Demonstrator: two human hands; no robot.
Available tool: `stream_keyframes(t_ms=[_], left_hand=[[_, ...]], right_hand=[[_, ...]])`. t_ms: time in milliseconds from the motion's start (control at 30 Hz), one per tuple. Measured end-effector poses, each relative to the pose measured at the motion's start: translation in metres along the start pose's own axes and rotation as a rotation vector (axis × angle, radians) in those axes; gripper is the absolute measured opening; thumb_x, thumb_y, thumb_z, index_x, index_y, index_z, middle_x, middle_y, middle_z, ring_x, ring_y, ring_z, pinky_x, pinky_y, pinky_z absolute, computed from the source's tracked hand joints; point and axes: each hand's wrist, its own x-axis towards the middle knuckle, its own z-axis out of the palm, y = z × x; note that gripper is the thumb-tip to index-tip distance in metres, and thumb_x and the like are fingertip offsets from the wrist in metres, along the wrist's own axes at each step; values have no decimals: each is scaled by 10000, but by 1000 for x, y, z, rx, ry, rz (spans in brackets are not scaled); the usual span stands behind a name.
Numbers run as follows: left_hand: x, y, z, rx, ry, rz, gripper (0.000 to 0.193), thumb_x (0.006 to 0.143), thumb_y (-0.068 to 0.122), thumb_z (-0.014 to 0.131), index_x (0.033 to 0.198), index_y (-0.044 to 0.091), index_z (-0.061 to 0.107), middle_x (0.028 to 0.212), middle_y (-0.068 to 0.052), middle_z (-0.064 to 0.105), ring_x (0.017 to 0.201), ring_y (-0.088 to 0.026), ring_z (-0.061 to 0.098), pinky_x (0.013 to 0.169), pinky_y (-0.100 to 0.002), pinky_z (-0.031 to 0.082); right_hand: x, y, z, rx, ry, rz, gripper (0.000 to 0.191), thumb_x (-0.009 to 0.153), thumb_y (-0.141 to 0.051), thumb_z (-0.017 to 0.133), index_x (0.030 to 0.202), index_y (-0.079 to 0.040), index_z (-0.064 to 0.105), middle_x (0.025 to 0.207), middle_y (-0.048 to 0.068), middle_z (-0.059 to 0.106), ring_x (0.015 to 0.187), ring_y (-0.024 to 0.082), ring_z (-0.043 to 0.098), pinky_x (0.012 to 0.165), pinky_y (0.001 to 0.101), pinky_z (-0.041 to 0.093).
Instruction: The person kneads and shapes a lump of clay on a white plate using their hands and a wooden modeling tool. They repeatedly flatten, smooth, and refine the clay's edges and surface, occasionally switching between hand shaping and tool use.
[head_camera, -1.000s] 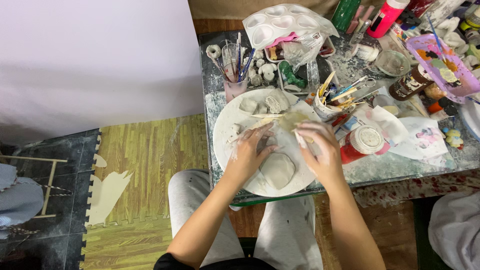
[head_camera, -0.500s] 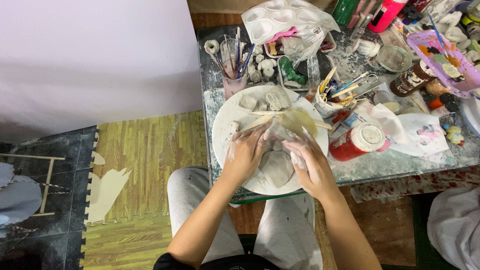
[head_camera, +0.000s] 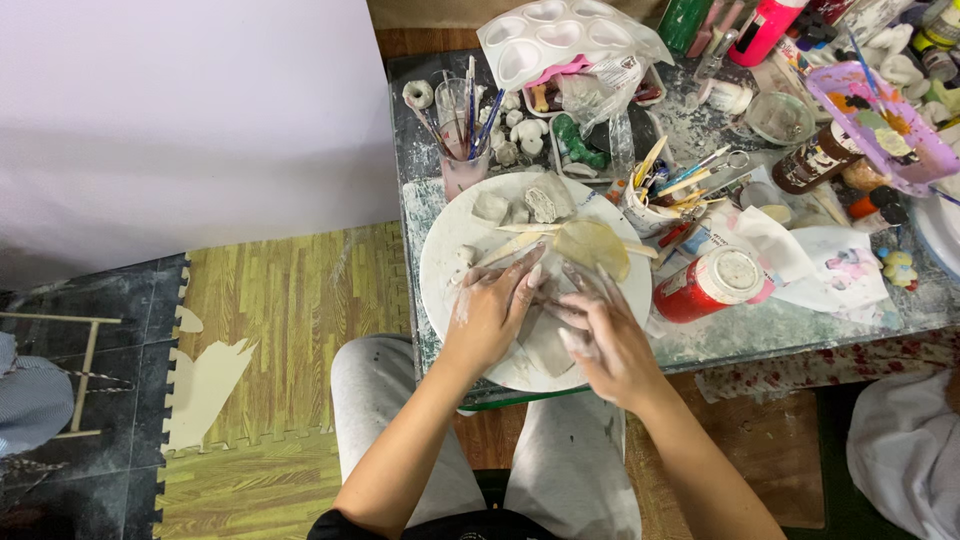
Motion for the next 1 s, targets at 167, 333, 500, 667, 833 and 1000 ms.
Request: stream_keyframes(t_ms=[167,333,500,667,833,1000], left_hand=[[1,-5,1,-25,-7,84,476,1081,335,476,1505,124,525,1067,-173,749,1123,-383,651,1061,-461,384],[0,-5,1,-63,-57,82,522,1069,352,489,1525,98,470,1219,-158,746,1208,-406,602,1116,-457,336],[1,-1,-2,-136,-91,-10,560,1041,367,506,1517,79,444,1136,-124,774,1195,-379,631,1139,-460,331],[-1,0,0,-185,-67,13,532,1035,367,552,1458,48,507,1149,-160,763,1232,-407,607,1084,-469,404],[-2,-5,2,-231,-93,-10,491,1055,368,515,1432,53,546,1124,-177,759,1211,-402,623,1072,-451,438],[-1,-8,0,-257,-107,-26,499,1060,377,519,1433,46,527,1124,-165,771,1233,-391,624,1099,-451,422]], right_hand=[[-10,8,-6,625,6,206,374,1059,-126,386,1413,-10,346,1502,225,583,1446,371,523,1160,483,429],[-15,1,1,418,54,304,358,1014,-49,499,1358,-6,409,1397,229,635,1272,306,669,1036,394,517],[-18,-1,7,412,88,297,390,966,-18,574,1332,33,448,1330,240,569,1218,302,670,993,350,543],[-21,2,9,473,131,254,338,1012,-14,539,1326,40,427,1343,240,618,1261,295,668,1016,345,518],[-23,4,11,508,154,259,336,1001,1,535,1316,34,424,1324,253,646,1254,300,672,1028,359,504],[-24,3,14,414,176,323,350,969,9,607,1284,18,456,1223,236,692,1161,286,716,998,364,533]])
